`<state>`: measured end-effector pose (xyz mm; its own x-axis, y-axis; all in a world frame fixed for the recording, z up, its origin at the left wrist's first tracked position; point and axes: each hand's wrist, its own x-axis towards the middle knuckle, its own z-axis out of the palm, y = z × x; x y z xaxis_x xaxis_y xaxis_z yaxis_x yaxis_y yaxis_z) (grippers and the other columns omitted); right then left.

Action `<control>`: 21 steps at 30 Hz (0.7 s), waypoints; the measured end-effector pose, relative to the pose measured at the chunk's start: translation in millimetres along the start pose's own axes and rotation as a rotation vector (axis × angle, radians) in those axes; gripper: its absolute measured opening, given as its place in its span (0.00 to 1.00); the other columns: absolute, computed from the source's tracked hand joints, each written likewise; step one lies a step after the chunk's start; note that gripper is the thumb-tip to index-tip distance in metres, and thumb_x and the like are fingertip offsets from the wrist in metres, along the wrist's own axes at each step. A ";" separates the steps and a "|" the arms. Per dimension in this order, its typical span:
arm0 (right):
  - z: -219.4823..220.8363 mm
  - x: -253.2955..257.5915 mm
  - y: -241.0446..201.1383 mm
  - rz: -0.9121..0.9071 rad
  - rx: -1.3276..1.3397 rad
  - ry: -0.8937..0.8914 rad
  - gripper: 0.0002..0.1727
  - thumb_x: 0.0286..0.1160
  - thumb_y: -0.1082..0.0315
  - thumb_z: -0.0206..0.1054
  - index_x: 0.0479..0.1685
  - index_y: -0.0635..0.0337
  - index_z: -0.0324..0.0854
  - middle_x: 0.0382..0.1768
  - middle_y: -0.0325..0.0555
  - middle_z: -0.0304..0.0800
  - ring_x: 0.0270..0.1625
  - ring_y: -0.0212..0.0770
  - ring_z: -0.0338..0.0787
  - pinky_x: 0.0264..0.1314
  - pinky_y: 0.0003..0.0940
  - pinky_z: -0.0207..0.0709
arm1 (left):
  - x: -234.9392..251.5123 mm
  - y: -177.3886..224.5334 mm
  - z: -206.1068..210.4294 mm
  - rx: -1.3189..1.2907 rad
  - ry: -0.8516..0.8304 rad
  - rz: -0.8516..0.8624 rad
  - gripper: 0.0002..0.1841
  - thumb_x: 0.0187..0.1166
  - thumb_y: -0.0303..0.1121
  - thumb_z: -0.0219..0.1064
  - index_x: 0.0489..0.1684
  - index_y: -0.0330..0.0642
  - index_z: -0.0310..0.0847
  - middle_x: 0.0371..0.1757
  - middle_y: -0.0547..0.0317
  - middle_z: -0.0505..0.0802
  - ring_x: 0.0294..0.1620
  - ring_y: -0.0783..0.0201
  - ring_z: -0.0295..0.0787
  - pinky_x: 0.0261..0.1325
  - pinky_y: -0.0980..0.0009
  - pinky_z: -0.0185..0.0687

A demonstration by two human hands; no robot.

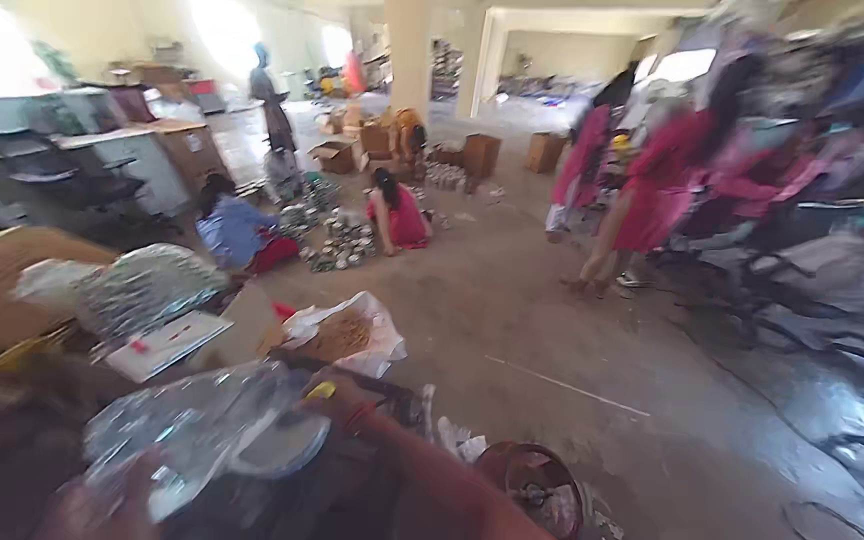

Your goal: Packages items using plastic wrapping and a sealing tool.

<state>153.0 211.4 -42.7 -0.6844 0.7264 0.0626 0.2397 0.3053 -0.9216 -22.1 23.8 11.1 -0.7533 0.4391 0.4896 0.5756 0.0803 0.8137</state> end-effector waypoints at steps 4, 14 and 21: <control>-6.5 0.2 8.1 0.044 0.056 -0.080 0.15 0.73 0.69 0.75 0.55 0.67 0.87 0.49 0.52 0.94 0.46 0.39 0.93 0.57 0.40 0.87 | 0.3 7.0 -8.2 0.168 -0.013 -0.020 0.26 0.79 0.37 0.72 0.65 0.19 0.79 0.59 0.26 0.90 0.63 0.41 0.89 0.72 0.49 0.80; 4.2 7.6 18.2 0.012 0.110 -0.093 0.12 0.72 0.70 0.76 0.51 0.64 0.89 0.45 0.46 0.94 0.42 0.33 0.92 0.53 0.33 0.87 | 5.5 -8.9 -11.2 0.156 0.096 0.064 0.18 0.74 0.37 0.77 0.50 0.29 0.87 0.42 0.44 0.94 0.44 0.65 0.91 0.55 0.65 0.84; 4.3 13.3 11.6 0.017 0.007 0.080 0.11 0.70 0.66 0.78 0.48 0.59 0.91 0.45 0.48 0.95 0.46 0.42 0.92 0.57 0.48 0.85 | 3.8 -3.7 -14.2 0.175 0.103 0.074 0.17 0.75 0.37 0.76 0.47 0.29 0.87 0.40 0.45 0.94 0.41 0.66 0.90 0.53 0.66 0.83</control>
<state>143.6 221.9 -54.2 -0.6233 0.7781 0.0773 0.2453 0.2885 -0.9255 -31.6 12.4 14.3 -0.7300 0.3568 0.5830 0.6706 0.2093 0.7116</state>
